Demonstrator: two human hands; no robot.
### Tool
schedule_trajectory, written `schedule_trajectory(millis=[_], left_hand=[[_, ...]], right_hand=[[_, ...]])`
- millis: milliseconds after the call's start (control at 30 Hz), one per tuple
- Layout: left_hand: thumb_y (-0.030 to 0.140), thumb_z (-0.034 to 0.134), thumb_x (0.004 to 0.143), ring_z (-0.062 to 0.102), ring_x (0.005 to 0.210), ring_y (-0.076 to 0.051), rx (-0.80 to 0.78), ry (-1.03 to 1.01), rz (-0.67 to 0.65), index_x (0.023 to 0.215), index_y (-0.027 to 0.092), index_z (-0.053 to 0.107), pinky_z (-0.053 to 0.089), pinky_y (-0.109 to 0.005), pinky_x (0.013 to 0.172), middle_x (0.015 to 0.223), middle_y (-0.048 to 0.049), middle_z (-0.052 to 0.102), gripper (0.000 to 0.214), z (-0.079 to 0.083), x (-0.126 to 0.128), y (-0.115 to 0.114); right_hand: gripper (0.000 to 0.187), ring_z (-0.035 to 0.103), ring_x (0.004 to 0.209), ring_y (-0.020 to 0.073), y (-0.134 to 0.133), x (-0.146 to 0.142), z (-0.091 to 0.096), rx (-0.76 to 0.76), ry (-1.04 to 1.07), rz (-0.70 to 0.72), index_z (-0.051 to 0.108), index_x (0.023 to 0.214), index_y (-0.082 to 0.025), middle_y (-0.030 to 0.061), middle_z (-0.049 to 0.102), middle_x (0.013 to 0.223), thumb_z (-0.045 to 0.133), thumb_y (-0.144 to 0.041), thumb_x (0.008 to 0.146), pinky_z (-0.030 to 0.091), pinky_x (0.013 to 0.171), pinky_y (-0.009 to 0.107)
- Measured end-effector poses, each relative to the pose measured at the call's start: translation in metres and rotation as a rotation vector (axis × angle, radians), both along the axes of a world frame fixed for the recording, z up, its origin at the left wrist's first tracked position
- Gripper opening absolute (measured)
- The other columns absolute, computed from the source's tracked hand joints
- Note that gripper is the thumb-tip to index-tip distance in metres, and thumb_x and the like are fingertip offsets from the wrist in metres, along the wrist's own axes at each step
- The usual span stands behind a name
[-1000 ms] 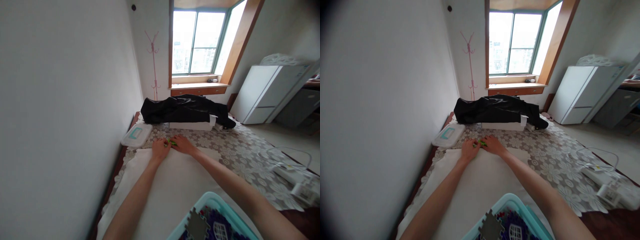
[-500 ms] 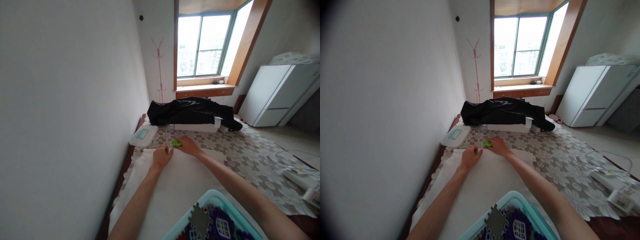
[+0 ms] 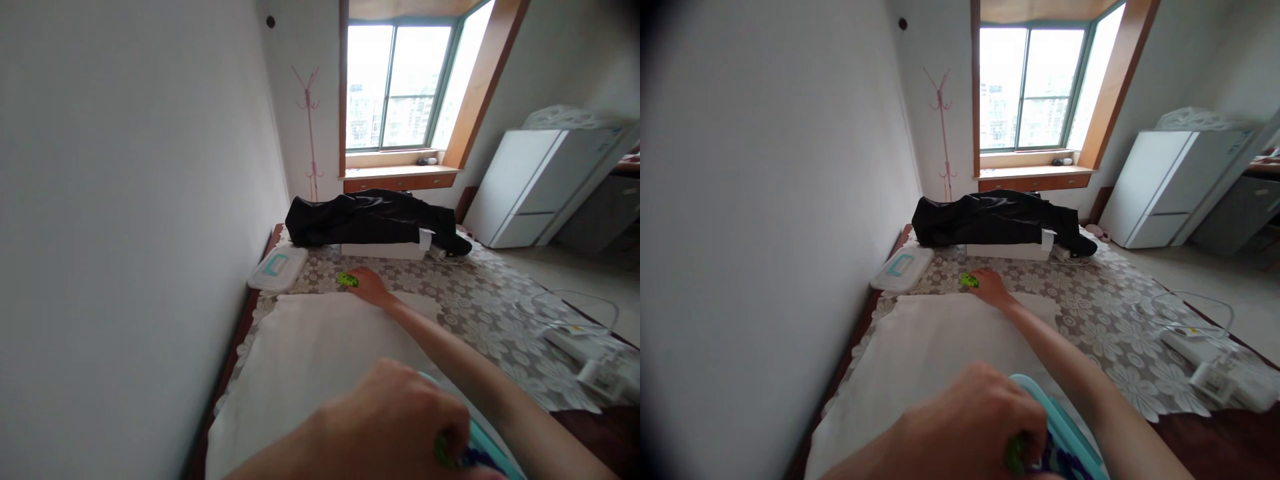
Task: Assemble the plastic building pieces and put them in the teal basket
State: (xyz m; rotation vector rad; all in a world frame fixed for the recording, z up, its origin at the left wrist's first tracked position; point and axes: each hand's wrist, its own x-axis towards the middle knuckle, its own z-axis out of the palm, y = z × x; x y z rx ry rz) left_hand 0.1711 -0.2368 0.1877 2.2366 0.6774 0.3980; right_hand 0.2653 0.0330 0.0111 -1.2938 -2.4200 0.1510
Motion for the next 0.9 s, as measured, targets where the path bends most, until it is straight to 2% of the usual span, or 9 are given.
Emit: schedule_trajectory(millis=[100,167,233,333,433,533,633,767,900], left_hand=[[0.049,0.069,0.095,0.067,0.068,-0.017,0.109,0.113,-0.181,0.074,0.021,0.070,0.047,-0.025,0.063,0.070,-0.0037,0.071,0.035,-0.023,0.022,-0.019],[0.045,0.068,0.096,0.071,0.073,-0.019,0.121,0.133,-0.199,0.082,0.023,0.073,0.049,-0.026,0.067,0.075,-0.0045,0.074,0.027,-0.030,0.023,-0.021],[0.049,0.068,0.096,0.073,0.079,-0.020,0.087,0.112,-0.159,0.094,0.024,0.076,0.052,-0.027,0.071,0.084,-0.0048,0.078,0.027,-0.023,0.015,-0.019],[0.061,0.069,0.093,0.076,0.088,-0.021,-0.038,0.062,-0.081,0.105,0.024,0.076,0.054,-0.027,0.076,0.096,-0.0042,0.081,0.040,0.001,-0.003,-0.010],[0.057,0.063,0.099,0.076,0.105,-0.021,-0.083,-0.025,-0.033,0.119,0.023,0.073,0.053,-0.028,0.092,0.111,-0.0059,0.081,0.041,0.019,-0.020,0.008],[0.051,0.058,0.103,0.070,0.120,-0.023,-0.018,0.005,0.066,0.128,0.023,0.070,0.049,-0.034,0.104,0.127,-0.0088,0.076,0.039,0.020,-0.040,0.029],[0.051,0.068,0.097,0.067,0.125,-0.025,-0.100,0.140,0.006,0.137,0.024,0.066,0.050,-0.035,0.104,0.135,-0.0101,0.072,0.048,0.011,-0.058,0.045],[0.056,0.082,0.082,0.069,0.118,-0.029,-0.208,0.316,-0.035,0.140,0.026,0.065,0.053,-0.036,0.096,0.132,-0.0112,0.073,0.068,-0.002,-0.065,0.051],[0.060,0.087,0.073,0.072,0.112,-0.029,-0.227,0.340,-0.030,0.135,0.027,0.068,0.054,-0.034,0.089,0.131,-0.0091,0.073,0.073,-0.011,-0.054,0.048]], right_hand=[[0.038,0.064,0.121,0.0309,0.001,-0.002,0.000,0.009,-0.046,-0.016,0.071,0.133,-0.021,0.0120,0.073,0.130,0.066,-0.034,0.098,0.050,0.104,0.040],[0.037,0.064,0.121,0.0305,0.001,-0.003,0.002,-0.002,-0.068,-0.031,0.070,0.133,-0.021,0.0130,0.074,0.127,0.064,-0.034,0.099,0.049,0.105,0.041],[0.036,0.064,0.121,0.0298,0.001,-0.004,0.003,-0.015,-0.073,-0.038,0.070,0.132,-0.021,0.0135,0.074,0.127,0.064,-0.033,0.099,0.048,0.106,0.041],[0.036,0.064,0.121,0.0290,0.002,-0.003,0.003,-0.031,-0.067,-0.036,0.069,0.131,-0.021,0.0129,0.074,0.126,0.066,-0.034,0.098,0.048,0.106,0.039],[0.037,0.065,0.120,0.0286,0.005,0.000,0.000,-0.027,-0.009,-0.031,0.069,0.131,-0.021,0.0126,0.074,0.126,0.068,-0.033,0.097,0.048,0.105,0.038],[0.039,0.066,0.120,0.0277,0.009,0.002,-0.002,-0.014,0.098,-0.047,0.068,0.134,-0.021,0.0117,0.074,0.129,0.068,-0.032,0.096,0.048,0.107,0.039],[0.039,0.068,0.117,0.0277,0.014,0.003,0.000,-0.036,0.187,-0.078,0.070,0.130,-0.021,0.0111,0.075,0.126,0.071,-0.033,0.094,0.049,0.106,0.039],[0.036,0.070,0.111,0.0270,0.020,0.004,0.014,-0.034,0.387,-0.085,0.073,0.123,-0.021,0.0104,0.077,0.122,0.074,-0.034,0.089,0.051,0.102,0.038],[0.034,0.070,0.096,0.0236,0.015,0.007,0.045,-0.010,0.715,-0.109,0.075,0.111,-0.018,0.0088,0.079,0.107,0.076,-0.039,0.084,0.053,0.090,0.035]])
